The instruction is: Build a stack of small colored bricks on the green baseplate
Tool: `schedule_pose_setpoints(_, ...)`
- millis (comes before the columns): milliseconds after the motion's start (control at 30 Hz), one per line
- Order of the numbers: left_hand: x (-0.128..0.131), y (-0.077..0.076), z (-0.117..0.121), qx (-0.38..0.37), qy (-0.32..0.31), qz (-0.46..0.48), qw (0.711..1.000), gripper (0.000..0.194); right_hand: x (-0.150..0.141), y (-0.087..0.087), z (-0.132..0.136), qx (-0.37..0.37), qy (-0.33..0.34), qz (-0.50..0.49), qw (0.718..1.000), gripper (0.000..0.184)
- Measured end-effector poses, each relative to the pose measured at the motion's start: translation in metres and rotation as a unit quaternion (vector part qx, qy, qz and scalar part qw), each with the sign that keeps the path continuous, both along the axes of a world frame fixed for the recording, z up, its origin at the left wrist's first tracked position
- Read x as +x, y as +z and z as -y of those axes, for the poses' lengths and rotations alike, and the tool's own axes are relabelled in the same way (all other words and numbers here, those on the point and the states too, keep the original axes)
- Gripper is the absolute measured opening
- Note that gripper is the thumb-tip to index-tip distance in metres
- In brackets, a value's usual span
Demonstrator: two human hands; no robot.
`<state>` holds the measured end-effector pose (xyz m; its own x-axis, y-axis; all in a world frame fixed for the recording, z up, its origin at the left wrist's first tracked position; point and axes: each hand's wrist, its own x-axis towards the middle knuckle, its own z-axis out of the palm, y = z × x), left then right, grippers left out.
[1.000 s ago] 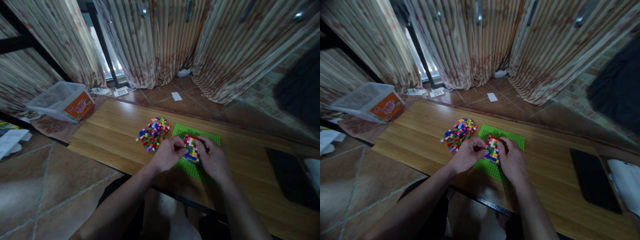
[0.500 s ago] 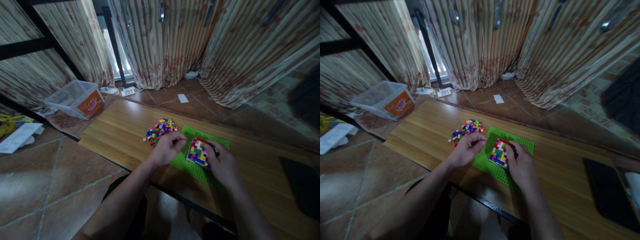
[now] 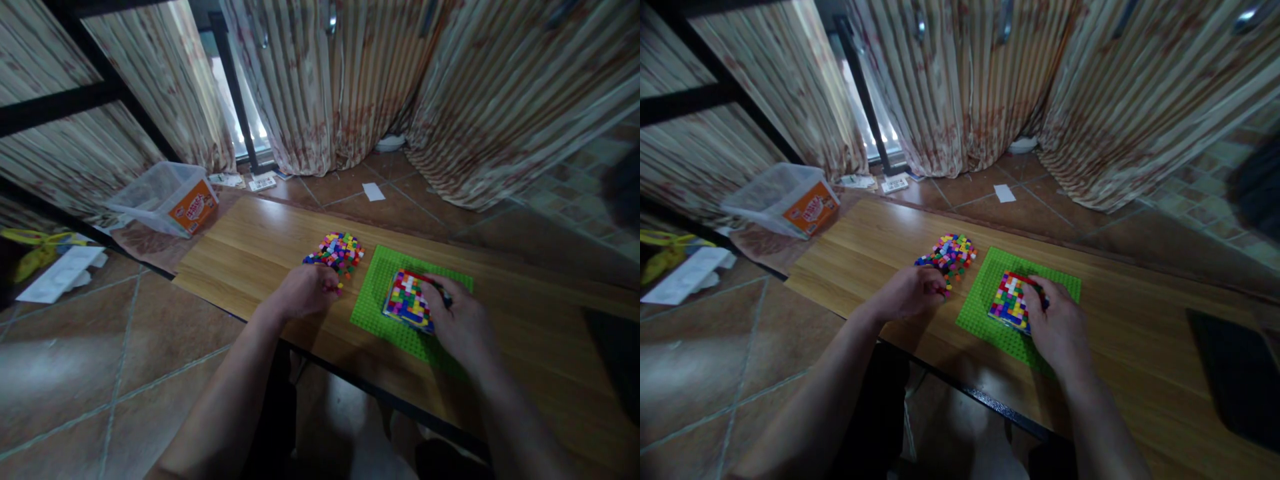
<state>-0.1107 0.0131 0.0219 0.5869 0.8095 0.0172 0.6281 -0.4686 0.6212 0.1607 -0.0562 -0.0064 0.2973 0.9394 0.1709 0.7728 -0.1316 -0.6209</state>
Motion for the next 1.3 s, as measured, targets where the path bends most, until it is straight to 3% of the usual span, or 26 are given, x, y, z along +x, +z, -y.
schedule_pose_setpoints(200, 0.014, -0.002, 0.003, 0.1, 0.006, -0.113, 0.989, 0.009, -0.001, 0.004, 0.0, -0.017, -0.004, -0.002, 1.0, 0.051)
schedule_pose_setpoints(500, 0.021, -0.002, 0.005, 0.119, -0.015, -0.155, 0.981, 0.011, -0.003, 0.006, 0.0, 0.0, 0.003, 0.002, 1.0, 0.049)
schedule_pose_setpoints(833, 0.054, 0.003, 0.016, 0.089, -0.075, 0.047, 0.992, 0.012, -0.005, 0.006, -0.001, 0.003, -0.001, -0.006, 1.0, 0.047)
schedule_pose_setpoints(1067, 0.072, 0.001, 0.023, 0.065, -0.091, 0.061, 0.992, 0.011, -0.005, 0.007, -0.001, 0.005, 0.001, -0.005, 1.0, 0.048)
schedule_pose_setpoints(1300, 0.077, -0.004, 0.022, -0.02, -0.073, 0.131, 0.988, 0.003, -0.005, 0.007, 0.0, 0.006, -0.001, -0.001, 1.0, 0.046)
